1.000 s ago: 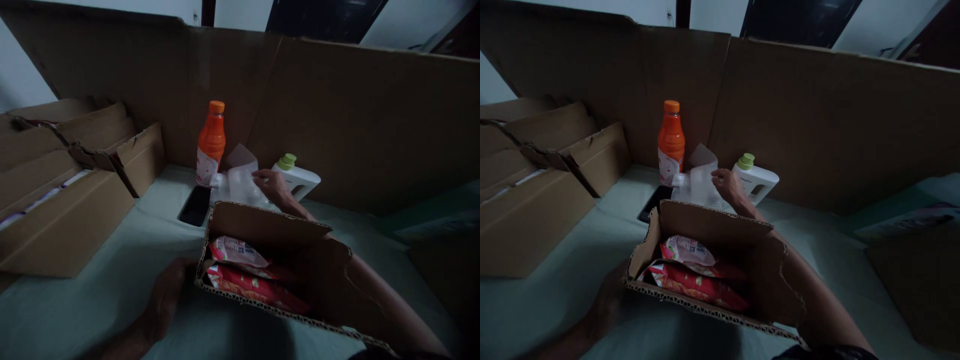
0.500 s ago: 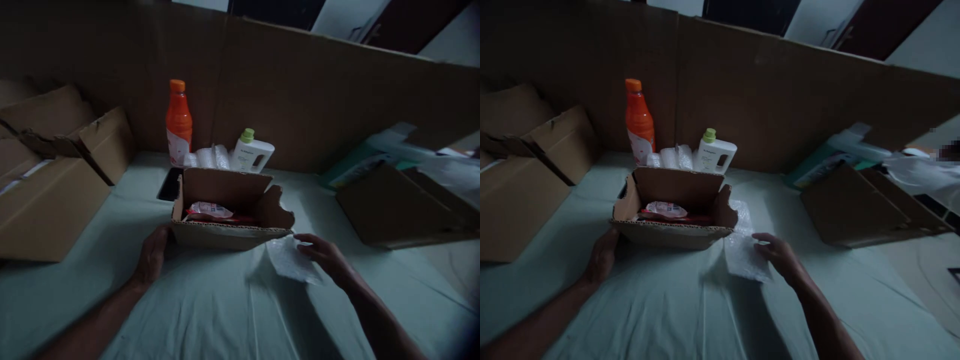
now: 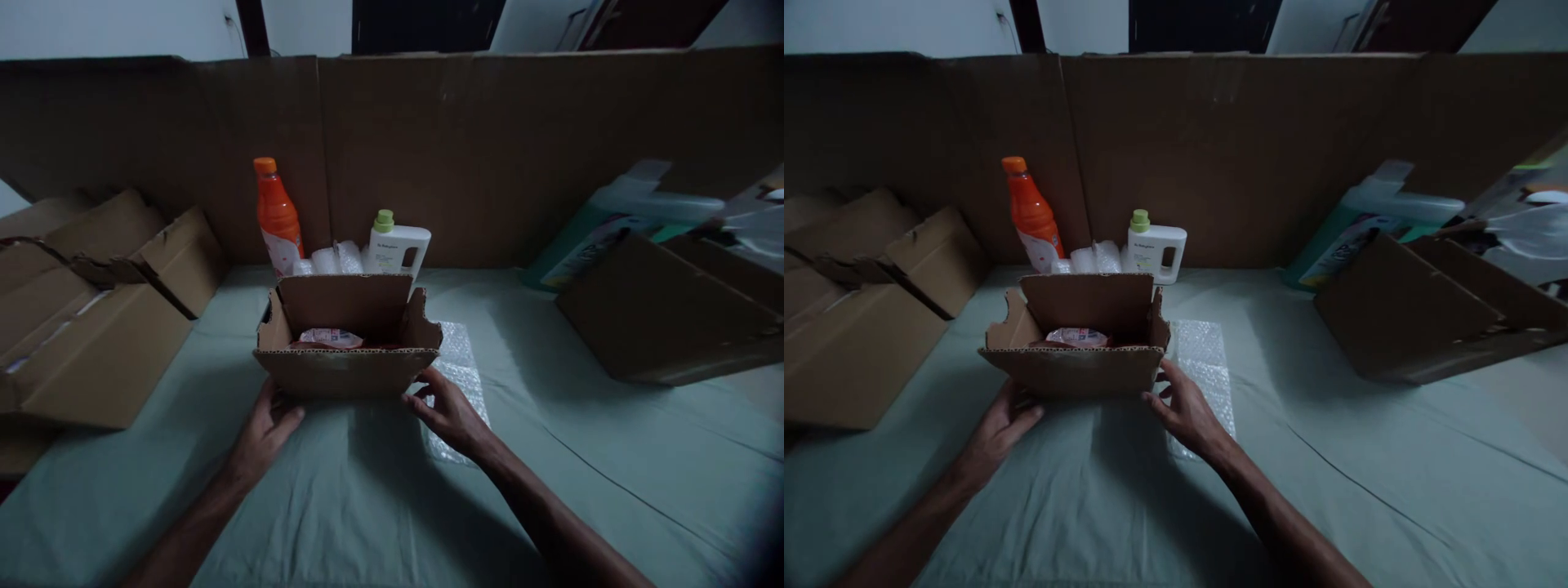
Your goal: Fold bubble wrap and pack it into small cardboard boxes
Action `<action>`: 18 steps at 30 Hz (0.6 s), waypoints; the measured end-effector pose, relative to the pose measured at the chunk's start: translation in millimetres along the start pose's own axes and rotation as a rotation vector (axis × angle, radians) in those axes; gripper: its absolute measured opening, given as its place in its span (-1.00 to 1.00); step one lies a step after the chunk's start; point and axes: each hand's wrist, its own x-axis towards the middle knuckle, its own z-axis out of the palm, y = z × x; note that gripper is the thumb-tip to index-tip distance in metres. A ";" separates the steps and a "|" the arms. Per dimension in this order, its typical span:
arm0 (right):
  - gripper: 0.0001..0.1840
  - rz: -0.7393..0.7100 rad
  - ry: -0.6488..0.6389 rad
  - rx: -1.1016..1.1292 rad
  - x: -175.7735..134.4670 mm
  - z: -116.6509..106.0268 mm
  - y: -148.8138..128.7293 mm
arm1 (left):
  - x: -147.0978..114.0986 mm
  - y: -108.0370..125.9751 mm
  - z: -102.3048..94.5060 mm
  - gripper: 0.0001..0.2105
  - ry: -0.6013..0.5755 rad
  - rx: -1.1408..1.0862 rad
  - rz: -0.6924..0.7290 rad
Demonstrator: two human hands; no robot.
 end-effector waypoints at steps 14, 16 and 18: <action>-0.49 0.178 0.212 -0.070 -26.0 -47.7 26.6 | 48.4 -23.9 20.1 -0.23 0.067 -0.060 0.005; -0.44 0.189 0.230 -0.052 -21.4 -51.8 22.8 | 39.5 -25.0 16.7 -0.22 0.100 -0.045 -0.011; -0.38 0.128 0.232 0.035 -0.7 -53.6 18.2 | 35.3 -19.5 18.9 -0.25 0.087 -0.034 0.051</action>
